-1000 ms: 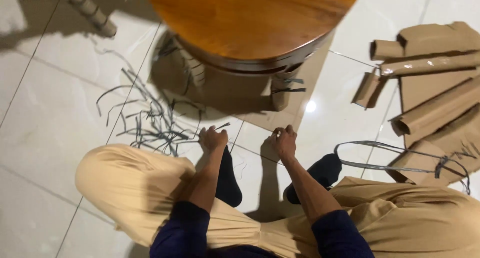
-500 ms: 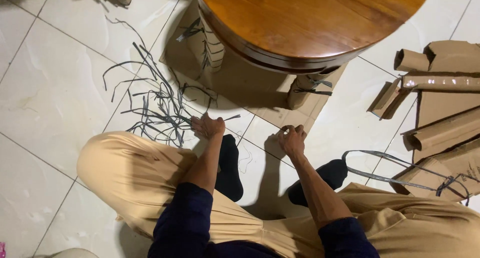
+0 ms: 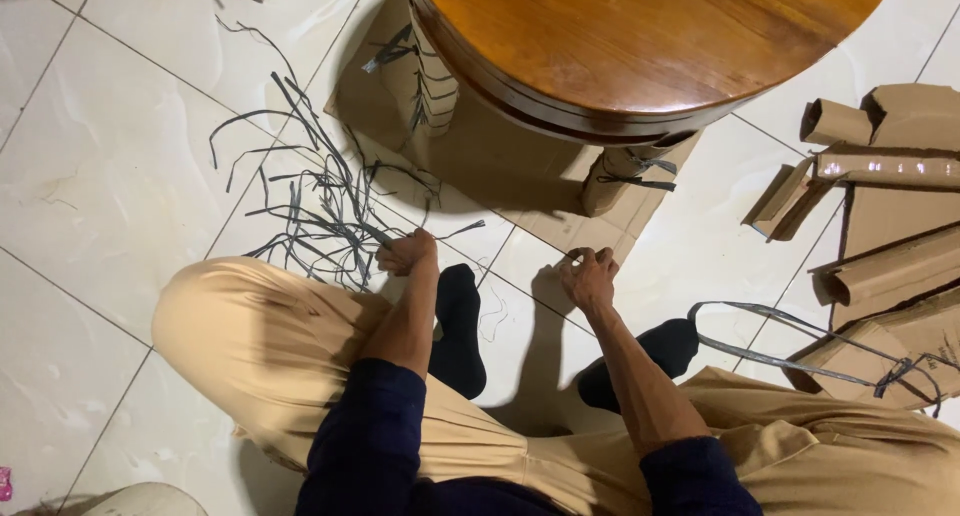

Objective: Wrapping the legs of a wooden chair with cardboard and plastic ties for protection.

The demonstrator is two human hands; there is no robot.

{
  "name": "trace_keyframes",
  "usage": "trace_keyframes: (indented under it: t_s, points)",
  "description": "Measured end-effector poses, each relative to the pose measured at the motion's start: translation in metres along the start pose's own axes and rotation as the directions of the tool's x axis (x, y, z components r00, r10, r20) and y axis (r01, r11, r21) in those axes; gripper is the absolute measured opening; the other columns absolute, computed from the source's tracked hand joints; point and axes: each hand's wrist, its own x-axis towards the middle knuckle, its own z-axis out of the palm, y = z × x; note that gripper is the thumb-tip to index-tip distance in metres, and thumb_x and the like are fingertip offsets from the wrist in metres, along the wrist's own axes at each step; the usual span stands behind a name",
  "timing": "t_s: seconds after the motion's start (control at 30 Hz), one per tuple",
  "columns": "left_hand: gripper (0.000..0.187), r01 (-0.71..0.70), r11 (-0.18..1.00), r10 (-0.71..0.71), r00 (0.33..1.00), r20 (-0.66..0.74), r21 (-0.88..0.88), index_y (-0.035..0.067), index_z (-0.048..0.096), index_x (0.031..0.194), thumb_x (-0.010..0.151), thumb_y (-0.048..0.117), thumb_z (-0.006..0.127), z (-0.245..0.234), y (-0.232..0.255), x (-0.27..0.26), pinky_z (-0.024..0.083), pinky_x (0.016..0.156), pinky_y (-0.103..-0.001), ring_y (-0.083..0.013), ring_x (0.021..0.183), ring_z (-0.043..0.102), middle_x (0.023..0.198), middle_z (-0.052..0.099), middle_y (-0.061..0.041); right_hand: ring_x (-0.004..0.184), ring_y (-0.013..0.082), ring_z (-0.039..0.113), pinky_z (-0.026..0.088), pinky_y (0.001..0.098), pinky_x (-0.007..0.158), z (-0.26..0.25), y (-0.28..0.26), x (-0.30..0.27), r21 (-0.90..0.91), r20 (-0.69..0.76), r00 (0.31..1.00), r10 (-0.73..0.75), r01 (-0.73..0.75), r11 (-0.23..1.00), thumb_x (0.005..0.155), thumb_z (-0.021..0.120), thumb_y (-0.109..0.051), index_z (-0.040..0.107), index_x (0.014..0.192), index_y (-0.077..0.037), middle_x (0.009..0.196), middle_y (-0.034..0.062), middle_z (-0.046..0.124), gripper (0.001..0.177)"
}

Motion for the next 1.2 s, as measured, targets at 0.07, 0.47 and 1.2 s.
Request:
trace_keyframes:
  t_s: [0.07, 0.47, 1.2]
  points:
    - [0.071, -0.003, 1.000, 0.003, 1.000, 0.009, -0.010, 0.007, 0.034, 0.149, 0.088, 0.028, 0.064, -0.025, 0.017, -0.022, 0.032, 0.107, -0.052, -0.0352, 0.131, 0.034, 0.145, 0.043, -0.017, 0.136, 0.0527, 0.034, 0.046, 0.0634, 0.110, 0.002, 0.002, 0.001, 0.006, 0.001, 1.000, -0.013, 0.013, 1.000, 0.094, 0.065, -0.039, 0.049, 0.132, -0.012, 0.128, 0.0190, 0.034, 0.049]
    - [0.015, -0.278, 0.878, 0.179, 0.945, -0.273, -0.390, 0.021, 0.079, 0.096, 0.088, 0.025, 0.066, 0.005, 0.017, -0.023, 0.061, 0.081, -0.039, -0.0263, 0.094, 0.075, 0.094, 0.079, -0.003, 0.132, 0.0493, 0.043, 0.034, 0.0543, 0.119, 0.001, 0.010, -0.004, -0.068, -0.025, 0.995, -0.093, 0.091, 0.994, 0.097, 0.061, -0.048, 0.049, 0.136, -0.011, 0.124, 0.0169, 0.038, 0.055]
    - [0.019, -0.114, 0.969, 0.095, 0.991, -0.094, -0.219, 0.024, 0.078, 0.103, 0.092, 0.030, 0.064, -0.064, 0.047, -0.103, 0.045, 0.100, -0.051, -0.0288, 0.117, 0.064, 0.107, 0.074, -0.001, 0.133, 0.0522, 0.039, 0.046, 0.0617, 0.108, -0.003, 0.008, -0.004, 0.039, -0.003, 0.999, -0.049, 0.049, 0.998, 0.094, 0.067, -0.036, 0.056, 0.131, -0.013, 0.124, 0.0172, 0.038, 0.045]
